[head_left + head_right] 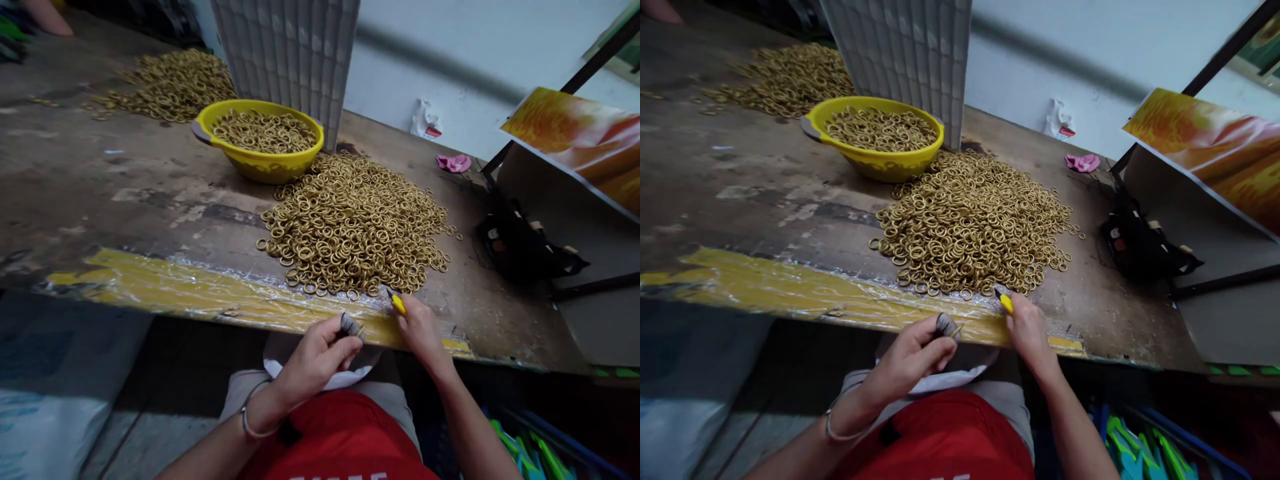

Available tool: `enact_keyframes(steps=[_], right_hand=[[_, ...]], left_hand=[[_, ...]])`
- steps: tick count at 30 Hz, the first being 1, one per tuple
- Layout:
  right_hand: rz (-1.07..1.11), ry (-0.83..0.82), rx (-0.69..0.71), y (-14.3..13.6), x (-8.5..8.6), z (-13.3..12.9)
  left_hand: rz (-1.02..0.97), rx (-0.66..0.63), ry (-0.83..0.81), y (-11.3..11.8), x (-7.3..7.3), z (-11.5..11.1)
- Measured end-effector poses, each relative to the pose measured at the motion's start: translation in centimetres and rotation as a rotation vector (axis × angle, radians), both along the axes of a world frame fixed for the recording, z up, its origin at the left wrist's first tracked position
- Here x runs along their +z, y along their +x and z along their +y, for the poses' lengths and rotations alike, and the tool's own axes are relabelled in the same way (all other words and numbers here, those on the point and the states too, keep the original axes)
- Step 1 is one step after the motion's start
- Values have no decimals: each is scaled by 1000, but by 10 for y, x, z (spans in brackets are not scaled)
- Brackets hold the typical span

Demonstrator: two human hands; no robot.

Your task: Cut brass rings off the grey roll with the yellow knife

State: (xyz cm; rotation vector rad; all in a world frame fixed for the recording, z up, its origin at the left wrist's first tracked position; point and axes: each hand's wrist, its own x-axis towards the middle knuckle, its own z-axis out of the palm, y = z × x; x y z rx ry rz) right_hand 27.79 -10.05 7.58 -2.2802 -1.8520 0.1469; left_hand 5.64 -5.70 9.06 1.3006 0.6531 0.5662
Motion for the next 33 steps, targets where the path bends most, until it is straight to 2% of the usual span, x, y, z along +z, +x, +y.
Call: enact_keyframes(steps=[4,8,11,16,19,23,26,30,33], right_hand=[[202,98,212,-22,2,-5],[177,56,288,-52,7,-8],[81,-7,258,-53,7,-6],[-49,-46,89,-18,-4,-3],[7,47,45,-1,-10,-5],[91,134,107,-5,-13,0],[89,133,132,-19,-14,12],[-19,102,96,-31,-17,31],[-81,49,67,-32,-19,41]], left_hand=[[18,97,-104,8,-19,7],[36,121,-79,10,-34,9],[35,107,-25,4,-27,6],[11,21,105,-10,1,0],[-64,-29,-78,-9,3,1],[-152,33,-388,1,-16,5],[-192,61,-446,4,-23,5],[-269,104,-505,0,-17,7],[-313,78,-564,-2,-14,10]])
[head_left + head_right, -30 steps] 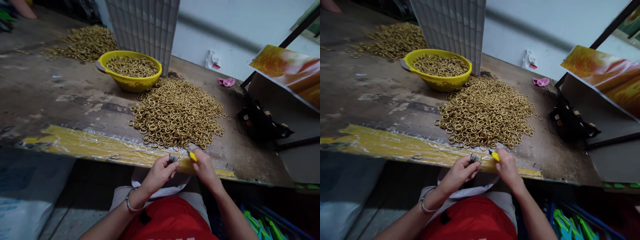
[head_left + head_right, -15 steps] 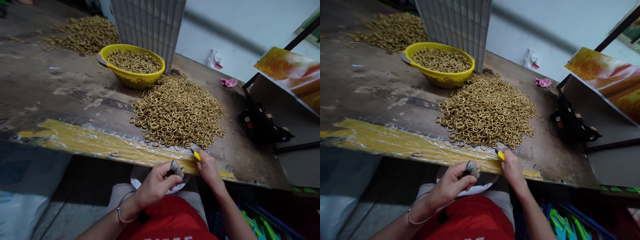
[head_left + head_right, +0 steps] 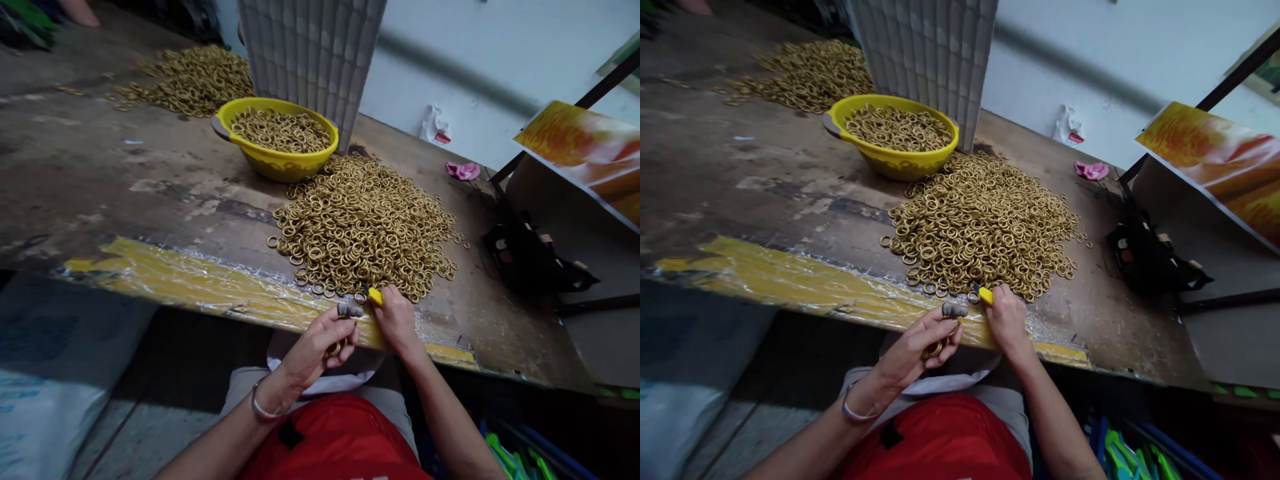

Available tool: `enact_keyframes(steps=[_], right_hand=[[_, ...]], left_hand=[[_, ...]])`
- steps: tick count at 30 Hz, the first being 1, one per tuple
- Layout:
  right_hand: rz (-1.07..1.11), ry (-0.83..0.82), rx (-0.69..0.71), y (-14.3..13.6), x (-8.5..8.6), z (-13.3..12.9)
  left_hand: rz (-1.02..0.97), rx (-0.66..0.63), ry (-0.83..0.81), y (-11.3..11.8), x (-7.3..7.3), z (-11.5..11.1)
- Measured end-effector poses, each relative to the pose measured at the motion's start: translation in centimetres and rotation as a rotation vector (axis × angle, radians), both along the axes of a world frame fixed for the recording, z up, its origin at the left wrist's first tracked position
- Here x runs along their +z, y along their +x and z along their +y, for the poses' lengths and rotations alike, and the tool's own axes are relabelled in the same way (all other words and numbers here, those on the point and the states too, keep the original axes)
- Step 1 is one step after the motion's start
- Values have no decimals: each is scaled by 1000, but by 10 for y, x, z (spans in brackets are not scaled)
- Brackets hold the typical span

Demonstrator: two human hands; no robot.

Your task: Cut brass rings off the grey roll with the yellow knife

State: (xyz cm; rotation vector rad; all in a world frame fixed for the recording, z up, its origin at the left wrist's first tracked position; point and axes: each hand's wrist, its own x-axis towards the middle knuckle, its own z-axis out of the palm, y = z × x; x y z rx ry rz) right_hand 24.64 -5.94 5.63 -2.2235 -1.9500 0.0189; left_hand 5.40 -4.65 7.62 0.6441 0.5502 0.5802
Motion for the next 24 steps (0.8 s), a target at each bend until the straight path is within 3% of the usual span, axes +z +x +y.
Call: enact_keyframes(steps=[4,8,12,16,20,24], right_hand=[[92,7,26,8,4,-1],[469,89,5,14,16,-9],[1135,-33,-104,8,29,-13],[1645,-191,-207,-3,33,-14],[1805,-284,-200,-11,28,-16],[1798,-312,-164,-14,25,-17]], left_hand=[[-40,-50,-93,1,-6,4],[-32,-58,-134,5,-11,5],[92,8,59,13,-10,4],[323,190,384,18,-8,2],[441,260,639,18,-9,2],[458,249,681,18,-12,4]])
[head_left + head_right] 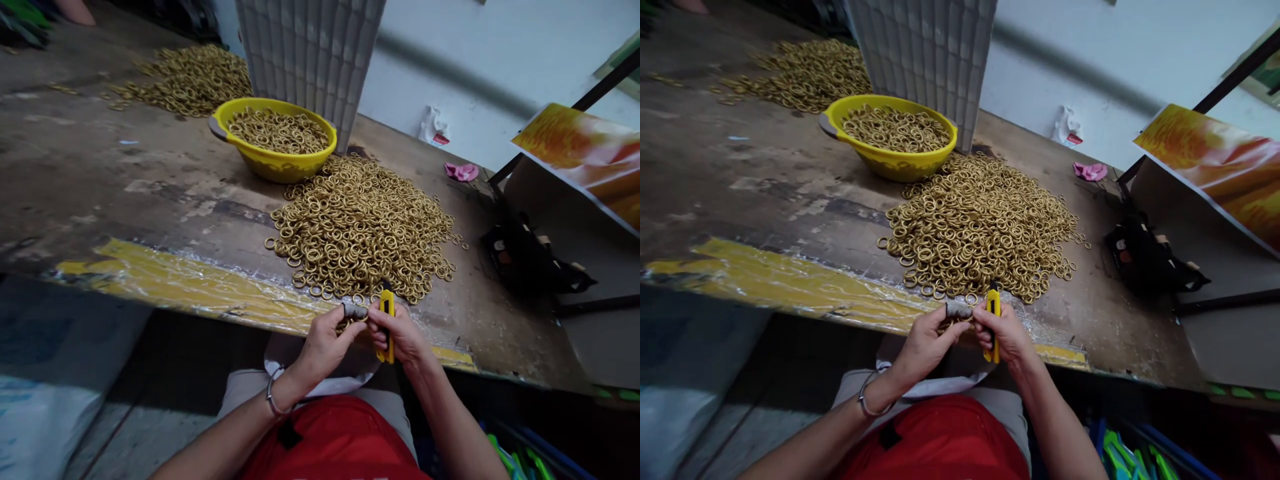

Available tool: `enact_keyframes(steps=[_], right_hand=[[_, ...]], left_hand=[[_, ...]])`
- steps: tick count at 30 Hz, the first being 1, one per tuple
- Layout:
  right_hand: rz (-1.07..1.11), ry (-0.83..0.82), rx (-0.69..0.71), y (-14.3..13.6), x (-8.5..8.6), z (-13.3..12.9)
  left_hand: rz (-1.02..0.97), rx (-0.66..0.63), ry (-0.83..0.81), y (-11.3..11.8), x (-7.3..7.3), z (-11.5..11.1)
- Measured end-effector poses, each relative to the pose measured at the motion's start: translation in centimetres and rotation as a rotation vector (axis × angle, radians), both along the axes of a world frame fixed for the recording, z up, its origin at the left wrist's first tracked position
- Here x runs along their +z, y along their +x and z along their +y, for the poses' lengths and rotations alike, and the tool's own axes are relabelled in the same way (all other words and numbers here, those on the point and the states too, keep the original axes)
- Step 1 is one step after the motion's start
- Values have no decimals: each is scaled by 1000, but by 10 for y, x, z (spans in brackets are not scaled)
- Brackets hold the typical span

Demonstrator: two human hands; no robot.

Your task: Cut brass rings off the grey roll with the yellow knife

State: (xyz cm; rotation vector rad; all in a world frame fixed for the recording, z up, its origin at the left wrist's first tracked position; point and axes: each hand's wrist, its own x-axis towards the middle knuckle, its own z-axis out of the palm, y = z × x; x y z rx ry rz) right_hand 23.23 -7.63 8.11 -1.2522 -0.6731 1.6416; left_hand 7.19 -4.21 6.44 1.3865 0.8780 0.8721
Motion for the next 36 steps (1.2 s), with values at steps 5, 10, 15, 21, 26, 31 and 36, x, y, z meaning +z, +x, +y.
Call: enact_keyframes(steps=[5,10,15,21,26,31,36], right_hand=[[-277,77,24,0,5,-3],[-1009,367,40,0,9,-16],[-1333,445,166,-2,4,-27],[-1447,396,227,-5,1,-27],[-1500,366,256,-6,5,-27],[-1526,359,308,-5,9,-26],[-1575,364,362,-6,9,-25]], left_hand=[[-58,-43,-193,1,-1,5],[-241,-92,-509,4,-2,7],[-267,-99,-493,4,-2,4],[-157,-109,-398,0,1,4],[-56,-123,-308,-4,3,8],[16,-166,-255,-7,5,12],[56,-225,-233,-9,7,13]])
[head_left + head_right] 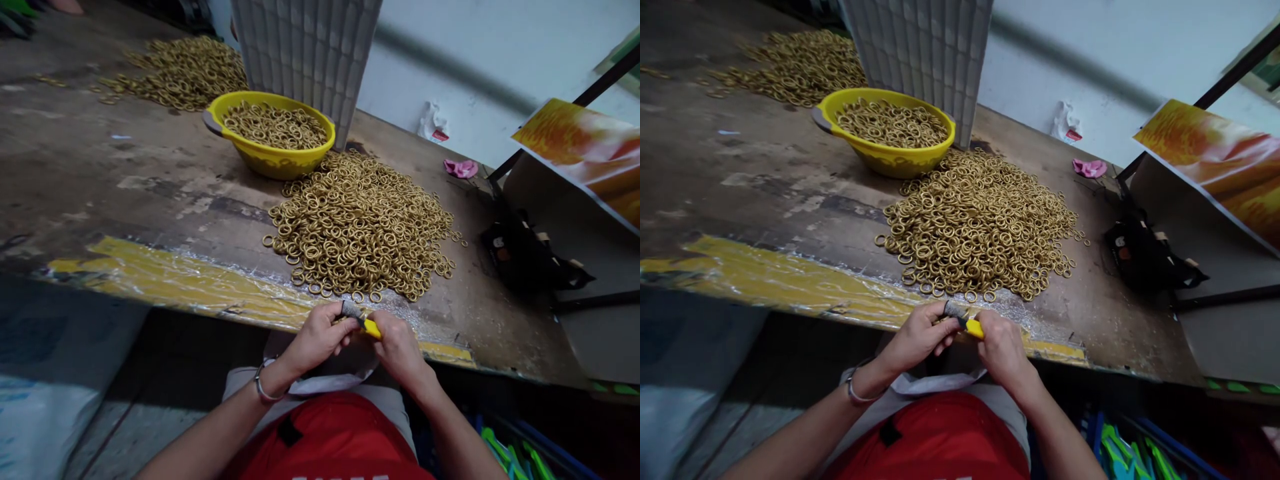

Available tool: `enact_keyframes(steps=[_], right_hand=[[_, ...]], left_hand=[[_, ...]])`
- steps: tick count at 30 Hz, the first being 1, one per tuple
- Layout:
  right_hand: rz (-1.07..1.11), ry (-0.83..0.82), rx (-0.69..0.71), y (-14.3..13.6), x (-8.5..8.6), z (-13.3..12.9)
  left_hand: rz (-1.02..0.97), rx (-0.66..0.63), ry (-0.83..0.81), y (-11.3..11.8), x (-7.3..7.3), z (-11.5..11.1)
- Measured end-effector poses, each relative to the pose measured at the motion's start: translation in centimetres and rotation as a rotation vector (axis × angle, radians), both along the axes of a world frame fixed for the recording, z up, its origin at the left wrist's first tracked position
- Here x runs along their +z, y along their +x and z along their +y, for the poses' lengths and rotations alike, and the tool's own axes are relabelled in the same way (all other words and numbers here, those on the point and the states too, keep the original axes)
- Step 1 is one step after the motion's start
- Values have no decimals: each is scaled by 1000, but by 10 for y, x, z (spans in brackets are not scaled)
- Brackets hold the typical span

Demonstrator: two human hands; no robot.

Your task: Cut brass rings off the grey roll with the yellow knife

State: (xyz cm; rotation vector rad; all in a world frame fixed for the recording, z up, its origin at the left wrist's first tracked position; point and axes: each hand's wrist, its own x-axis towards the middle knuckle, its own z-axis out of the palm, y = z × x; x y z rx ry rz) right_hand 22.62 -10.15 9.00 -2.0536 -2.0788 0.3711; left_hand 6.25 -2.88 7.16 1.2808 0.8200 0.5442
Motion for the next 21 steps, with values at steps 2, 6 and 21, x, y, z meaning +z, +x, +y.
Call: enact_keyframes(steps=[2,6,21], right_hand=[[-54,36,5,0,-2,1],[-189,29,-94,12,-6,7],[-274,-34,-177,16,-24,44]], left_hand=[[11,-9,8,0,0,-1],[15,23,27,-5,7,-5],[-414,109,-400,-9,-1,-7]])
